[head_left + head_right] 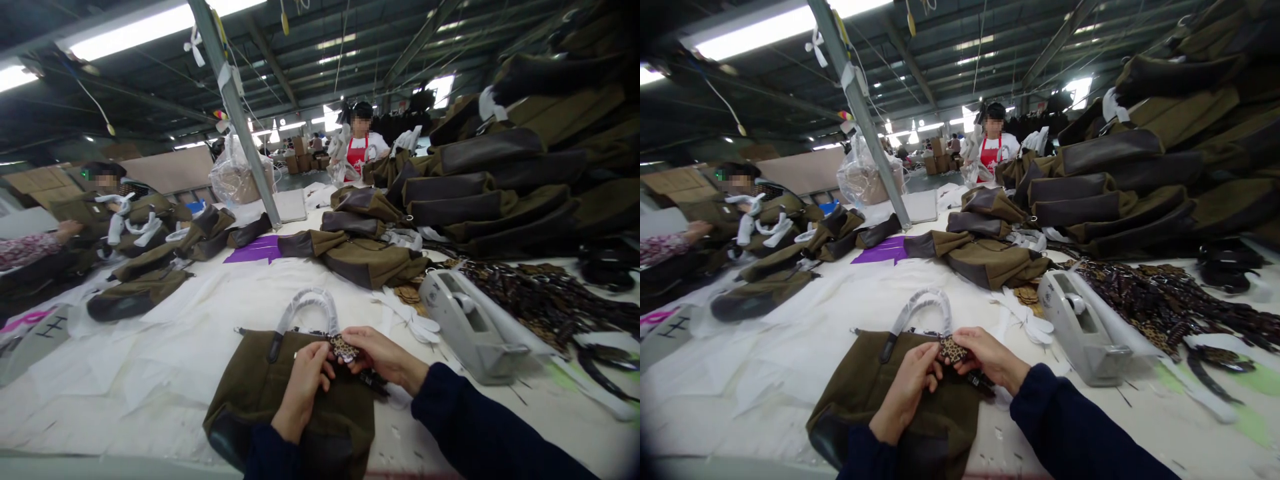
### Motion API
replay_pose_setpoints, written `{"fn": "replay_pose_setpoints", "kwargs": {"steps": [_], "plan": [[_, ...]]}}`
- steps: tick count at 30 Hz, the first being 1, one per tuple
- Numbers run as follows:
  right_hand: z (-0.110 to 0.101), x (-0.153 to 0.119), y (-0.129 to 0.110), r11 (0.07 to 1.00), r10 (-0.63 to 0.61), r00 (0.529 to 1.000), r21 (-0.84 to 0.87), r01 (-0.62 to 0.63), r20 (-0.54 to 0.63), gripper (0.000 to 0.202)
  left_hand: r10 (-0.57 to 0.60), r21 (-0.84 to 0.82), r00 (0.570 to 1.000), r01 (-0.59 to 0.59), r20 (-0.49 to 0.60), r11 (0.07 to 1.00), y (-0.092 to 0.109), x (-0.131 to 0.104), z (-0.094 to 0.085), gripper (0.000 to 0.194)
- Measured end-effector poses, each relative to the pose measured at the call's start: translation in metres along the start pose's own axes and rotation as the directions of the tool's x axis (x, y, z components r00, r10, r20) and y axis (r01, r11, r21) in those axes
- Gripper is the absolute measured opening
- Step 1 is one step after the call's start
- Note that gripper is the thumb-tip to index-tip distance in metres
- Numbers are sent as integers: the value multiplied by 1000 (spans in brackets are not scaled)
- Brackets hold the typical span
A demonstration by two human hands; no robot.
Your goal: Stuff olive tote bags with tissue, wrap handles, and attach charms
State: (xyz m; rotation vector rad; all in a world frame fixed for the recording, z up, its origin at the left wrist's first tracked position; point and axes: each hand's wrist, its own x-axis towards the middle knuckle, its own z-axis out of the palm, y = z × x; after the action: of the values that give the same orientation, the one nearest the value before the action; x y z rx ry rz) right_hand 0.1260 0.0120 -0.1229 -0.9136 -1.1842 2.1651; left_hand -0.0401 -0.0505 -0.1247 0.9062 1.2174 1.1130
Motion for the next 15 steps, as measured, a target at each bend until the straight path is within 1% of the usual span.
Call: {"fn": "replay_pose_setpoints", "kwargs": {"steps": [3, 6, 8, 11, 13, 15], "plan": [[-2, 0, -3, 999, 26, 999, 39, -28, 44, 29, -28, -33, 999, 29, 31, 999, 0, 1, 1, 45], [0, -2, -6, 998, 33, 997, 44, -36, 65, 29, -47, -56, 999, 48, 8, 997, -1, 2, 3, 46], [2, -2, -6, 998, 43, 998, 34, -44, 42, 28, -47, -82, 999, 46, 0, 996, 0, 1, 5, 43], [4, -2, -3, 998, 58, 998, -17, -58, -20, 28, -29, -121, 999, 25, -32, 992, 3, -1, 4, 34], [6, -2, 0, 995, 50, 996, -82, -56, -71, 29, -31, -108, 998, 25, -54, 994, 4, -1, 1, 28], [8, -3, 5, 989, 50, 991, -132, -66, -123, 29, -50, -53, 998, 47, -43, 997, 5, -1, -4, 25]]}}
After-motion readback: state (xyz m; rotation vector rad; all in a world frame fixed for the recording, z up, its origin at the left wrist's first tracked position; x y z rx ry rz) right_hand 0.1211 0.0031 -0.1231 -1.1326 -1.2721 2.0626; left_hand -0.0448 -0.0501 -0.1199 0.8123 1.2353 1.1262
